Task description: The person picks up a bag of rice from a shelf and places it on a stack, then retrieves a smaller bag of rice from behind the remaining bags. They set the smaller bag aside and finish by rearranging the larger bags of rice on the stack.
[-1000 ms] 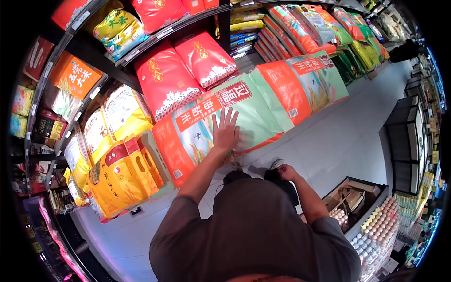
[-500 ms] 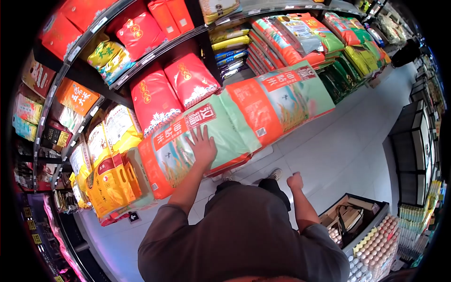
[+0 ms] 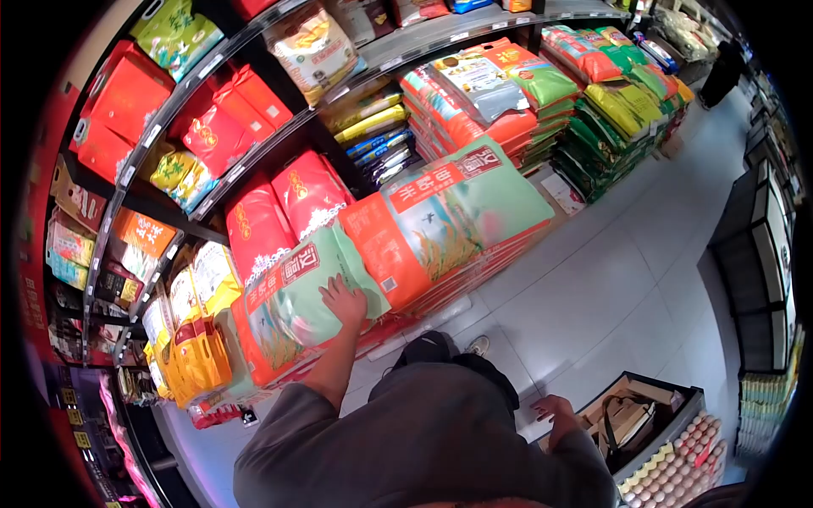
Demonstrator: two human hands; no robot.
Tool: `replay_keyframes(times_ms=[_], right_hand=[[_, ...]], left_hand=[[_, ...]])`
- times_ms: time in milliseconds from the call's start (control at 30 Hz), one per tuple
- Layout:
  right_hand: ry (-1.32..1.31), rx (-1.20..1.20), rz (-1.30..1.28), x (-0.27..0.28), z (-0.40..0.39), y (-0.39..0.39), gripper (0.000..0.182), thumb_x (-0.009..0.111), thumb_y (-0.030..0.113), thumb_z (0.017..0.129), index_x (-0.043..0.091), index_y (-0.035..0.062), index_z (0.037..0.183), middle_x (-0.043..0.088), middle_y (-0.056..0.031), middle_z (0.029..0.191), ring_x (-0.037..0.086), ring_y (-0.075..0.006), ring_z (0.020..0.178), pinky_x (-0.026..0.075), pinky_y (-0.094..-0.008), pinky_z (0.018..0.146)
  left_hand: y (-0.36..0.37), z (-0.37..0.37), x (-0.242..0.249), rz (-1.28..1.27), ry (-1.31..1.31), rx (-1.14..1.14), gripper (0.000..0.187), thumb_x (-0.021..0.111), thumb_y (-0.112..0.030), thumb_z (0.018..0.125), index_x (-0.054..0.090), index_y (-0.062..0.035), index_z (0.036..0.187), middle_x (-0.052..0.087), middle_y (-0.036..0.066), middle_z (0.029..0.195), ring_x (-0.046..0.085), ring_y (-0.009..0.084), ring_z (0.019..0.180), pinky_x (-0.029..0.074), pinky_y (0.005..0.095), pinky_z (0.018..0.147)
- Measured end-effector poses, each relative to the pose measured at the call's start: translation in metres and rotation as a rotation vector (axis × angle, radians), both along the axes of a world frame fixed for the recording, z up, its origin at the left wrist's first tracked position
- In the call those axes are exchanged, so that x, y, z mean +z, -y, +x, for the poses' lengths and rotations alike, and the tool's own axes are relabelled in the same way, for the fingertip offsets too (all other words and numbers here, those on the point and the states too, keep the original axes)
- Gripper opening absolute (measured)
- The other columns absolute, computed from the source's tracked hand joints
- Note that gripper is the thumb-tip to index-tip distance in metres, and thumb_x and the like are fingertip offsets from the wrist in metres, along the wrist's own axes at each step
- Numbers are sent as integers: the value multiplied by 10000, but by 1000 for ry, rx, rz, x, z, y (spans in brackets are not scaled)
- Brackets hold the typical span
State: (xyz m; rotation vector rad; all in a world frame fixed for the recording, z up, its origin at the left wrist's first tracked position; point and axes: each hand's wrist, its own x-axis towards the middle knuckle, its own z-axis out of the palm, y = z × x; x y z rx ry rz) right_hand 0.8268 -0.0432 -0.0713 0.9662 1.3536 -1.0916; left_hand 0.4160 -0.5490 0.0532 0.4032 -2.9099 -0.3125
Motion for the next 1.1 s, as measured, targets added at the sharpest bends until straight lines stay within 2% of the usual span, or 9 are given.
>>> replay_keyframes(times_ms=[100,167,233,267,333,600,867,1033,1100], right_hand=[[-29,40,55,-33,-26,-30,468,674,349,902,632,34,1245,705,-162,1023,714,-307,896,559,-510,652],[-204,263,1,-49,-54,-55,440,685,351,894,639,113,1262,715,-147,1027,730,-277,840,550,-417,617],[-633,1000,64,-55,-92,-71,425,671,334,901,645,58,1224,718,-123,1020,737,-240,766,529,-345,587],[-636,987,71,-47,-107,-72,425,671,334,901,645,58,1224,718,-123,1020,737,-240,766,529,-345,587],[-467,-76,142,-12,-137,-62,417,715,275,876,640,-19,1163,714,-116,937,737,-253,774,546,-326,612],[-676,35,60,31,-255,-80,371,674,269,899,660,-19,1132,717,-138,922,735,-242,722,560,-355,643],[-788,213,-22,48,-359,-123,318,678,255,890,693,-16,1056,722,-155,874,727,-239,681,572,-362,703],[-755,560,224,40,-394,-191,293,636,224,893,672,-10,1065,713,-148,820,714,-230,661,565,-382,681],[-763,372,260,34,-389,-221,293,630,228,893,675,-12,1054,709,-140,784,710,-230,643,564,-381,671]], left_hand=[[-23,-6,-18,298,-127,-101,684,615,-230,829,401,-40,1450,382,239,1491,264,480,1423,219,548,1179],[-53,-8,-6,213,-89,-179,671,606,-221,834,405,-44,1449,382,235,1491,276,478,1416,232,527,1179],[-80,-20,-2,133,-57,-258,658,598,-213,840,409,-48,1448,382,231,1491,289,477,1410,245,507,1180],[-90,-28,-5,96,-51,-352,647,586,-214,849,409,-53,1450,376,222,1502,274,467,1424,232,516,1183],[-117,-42,-7,68,-50,-448,636,574,-215,859,410,-57,1453,370,212,1512,258,456,1438,220,525,1187],[-227,-92,-5,120,-41,-490,607,497,-261,909,405,-63,1475,297,142,1595,161,386,1505,70,620,1187],[-338,-144,2,97,-59,-640,528,569,-216,884,524,-99,1397,384,118,1547,230,335,1490,115,581,1206],[-404,-163,21,38,33,-868,511,573,-195,854,571,-100,1356,422,117,1517,228,341,1489,123,586,1200],[-424,-169,20,-5,61,-925,508,574,-189,850,576,-102,1351,421,114,1519,220,342,1492,102,598,1199]])
